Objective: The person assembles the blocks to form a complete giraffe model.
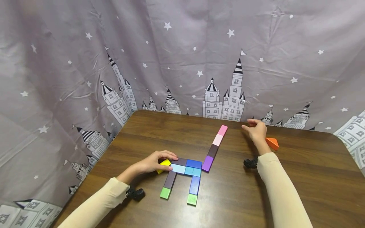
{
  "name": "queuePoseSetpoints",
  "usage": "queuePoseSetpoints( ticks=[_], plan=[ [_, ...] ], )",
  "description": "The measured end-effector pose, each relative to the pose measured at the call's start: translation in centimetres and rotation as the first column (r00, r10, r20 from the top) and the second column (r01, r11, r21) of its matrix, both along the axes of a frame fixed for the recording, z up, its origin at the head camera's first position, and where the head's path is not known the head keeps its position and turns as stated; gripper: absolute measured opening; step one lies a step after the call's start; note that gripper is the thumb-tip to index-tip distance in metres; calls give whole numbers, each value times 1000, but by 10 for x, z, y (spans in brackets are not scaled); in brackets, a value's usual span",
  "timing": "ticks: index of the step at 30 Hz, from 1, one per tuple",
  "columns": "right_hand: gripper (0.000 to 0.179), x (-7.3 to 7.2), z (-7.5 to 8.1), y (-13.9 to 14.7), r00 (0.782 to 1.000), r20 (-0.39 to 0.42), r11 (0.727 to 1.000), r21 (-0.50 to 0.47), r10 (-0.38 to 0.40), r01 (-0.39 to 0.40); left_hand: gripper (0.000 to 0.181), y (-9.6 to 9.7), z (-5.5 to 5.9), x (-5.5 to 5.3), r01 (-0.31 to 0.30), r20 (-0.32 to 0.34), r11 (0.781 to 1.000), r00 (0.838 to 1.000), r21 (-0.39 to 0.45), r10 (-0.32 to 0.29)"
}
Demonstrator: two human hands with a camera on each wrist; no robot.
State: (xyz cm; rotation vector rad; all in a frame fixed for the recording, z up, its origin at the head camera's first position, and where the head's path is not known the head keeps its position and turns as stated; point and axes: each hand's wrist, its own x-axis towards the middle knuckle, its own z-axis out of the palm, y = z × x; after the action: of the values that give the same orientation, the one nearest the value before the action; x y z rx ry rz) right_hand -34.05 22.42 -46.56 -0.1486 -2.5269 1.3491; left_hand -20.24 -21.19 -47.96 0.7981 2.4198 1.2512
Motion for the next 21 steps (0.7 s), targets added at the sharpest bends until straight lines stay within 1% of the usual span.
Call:
queuePoseSetpoints(
  ticks=[4,7,11,16,21],
  plan=[
    [42,2,0,5,997,40,995,73,-64,61,40,0,0,0,0,-5,1000,1000,-6,0],
    [44,4,-1,7,995,67,993,96,-77,71,40,0,-1,0,-3,-7,1000,1000,-10,3],
    [46,5,-3,10,993,93,993,94,-75,66,40,0,-1,1,-3,-13,1000,1000,-9,3],
    [45,4,-7,10,992,97,993,95,-83,74,39,1,0,1,4,-20,1000,1000,0,-4],
    [44,5,-10,9,990,113,995,70,-83,75,39,1,0,1,0,-13,1000,1000,-2,0]
  ],
)
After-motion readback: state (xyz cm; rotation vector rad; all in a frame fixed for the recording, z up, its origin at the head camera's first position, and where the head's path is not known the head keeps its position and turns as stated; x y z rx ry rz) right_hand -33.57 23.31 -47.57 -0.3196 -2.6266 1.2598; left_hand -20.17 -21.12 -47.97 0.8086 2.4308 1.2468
